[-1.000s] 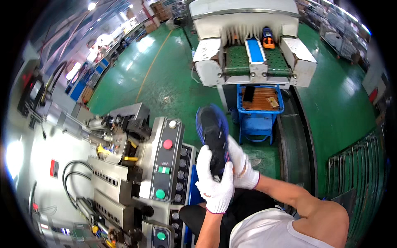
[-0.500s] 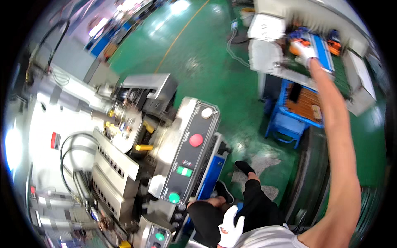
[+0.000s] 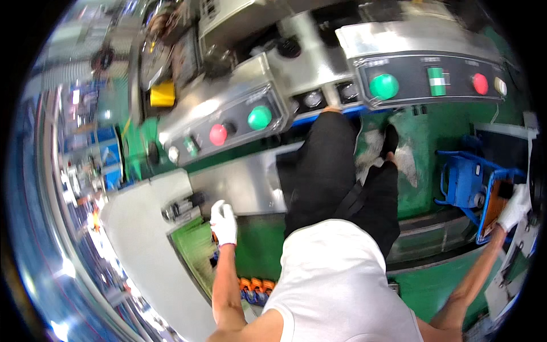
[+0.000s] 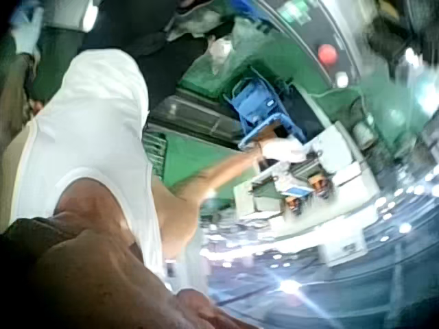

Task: The person uses an industrial machine to shape shoes by placing each shoe onto a heated form and pressing a button to activate the machine before placing the shaped shoes onto a conveyor belt.

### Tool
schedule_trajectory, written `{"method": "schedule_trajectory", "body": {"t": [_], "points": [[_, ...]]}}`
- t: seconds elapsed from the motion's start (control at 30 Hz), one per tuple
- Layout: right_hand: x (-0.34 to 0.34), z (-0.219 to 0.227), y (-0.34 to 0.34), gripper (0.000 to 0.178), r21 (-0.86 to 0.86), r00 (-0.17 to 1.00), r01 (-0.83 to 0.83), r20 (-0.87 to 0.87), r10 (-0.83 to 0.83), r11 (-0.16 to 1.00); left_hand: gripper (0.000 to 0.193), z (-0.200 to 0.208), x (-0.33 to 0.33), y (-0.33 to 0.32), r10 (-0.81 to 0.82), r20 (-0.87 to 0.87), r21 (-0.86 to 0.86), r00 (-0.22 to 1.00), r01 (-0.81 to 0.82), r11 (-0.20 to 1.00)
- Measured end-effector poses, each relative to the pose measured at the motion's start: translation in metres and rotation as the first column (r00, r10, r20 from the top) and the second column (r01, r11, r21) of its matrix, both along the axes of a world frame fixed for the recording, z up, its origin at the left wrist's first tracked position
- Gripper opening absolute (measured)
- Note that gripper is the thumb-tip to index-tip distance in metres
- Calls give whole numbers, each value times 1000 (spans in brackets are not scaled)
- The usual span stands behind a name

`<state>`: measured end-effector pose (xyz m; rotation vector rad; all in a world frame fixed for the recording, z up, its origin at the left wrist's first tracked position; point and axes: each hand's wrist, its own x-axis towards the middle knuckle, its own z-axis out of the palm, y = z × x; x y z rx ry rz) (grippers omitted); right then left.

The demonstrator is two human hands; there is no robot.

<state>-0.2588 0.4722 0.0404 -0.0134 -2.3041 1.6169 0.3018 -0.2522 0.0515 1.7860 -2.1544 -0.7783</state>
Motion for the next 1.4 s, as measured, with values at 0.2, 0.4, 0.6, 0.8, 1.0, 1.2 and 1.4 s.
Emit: {"method": "schedule_trajectory", "body": {"t": [0.2, 0.4, 0.6, 0.8, 1.0, 1.2, 1.4], "points": [[127, -119, -221, 66, 246, 815, -454, 502, 288, 856, 47, 10, 294, 51, 521, 492, -133, 697, -532, 836], [136, -91, -322, 68, 451, 656, -753, 579, 484, 480, 89, -11, 396, 244, 639, 751, -62, 169, -945, 322], [99, -65, -390, 68, 539, 508, -830, 621, 597, 146, 60, -96, 370, 372, 764, 642, -123, 59, -976, 179], [133, -15, -463, 65, 478, 419, -869, 569, 708, 130, 46, -63, 354, 338, 672, 614, -23, 413, -842, 539], [237, 41, -522, 68, 188, 189, -976, 499, 846, 107, 37, -46, 216, 237, 649, 228, -99, 725, -646, 757], [315, 75, -550, 73, 280, -175, -926, 275, 945, -253, 20, -24, 171, 151, 303, -86, -156, 949, -313, 937], [340, 94, -566, 58, 687, -54, -721, 71, 996, -88, 26, 67, -27, 66, -601, -288, -454, 746, 447, 771]]}}
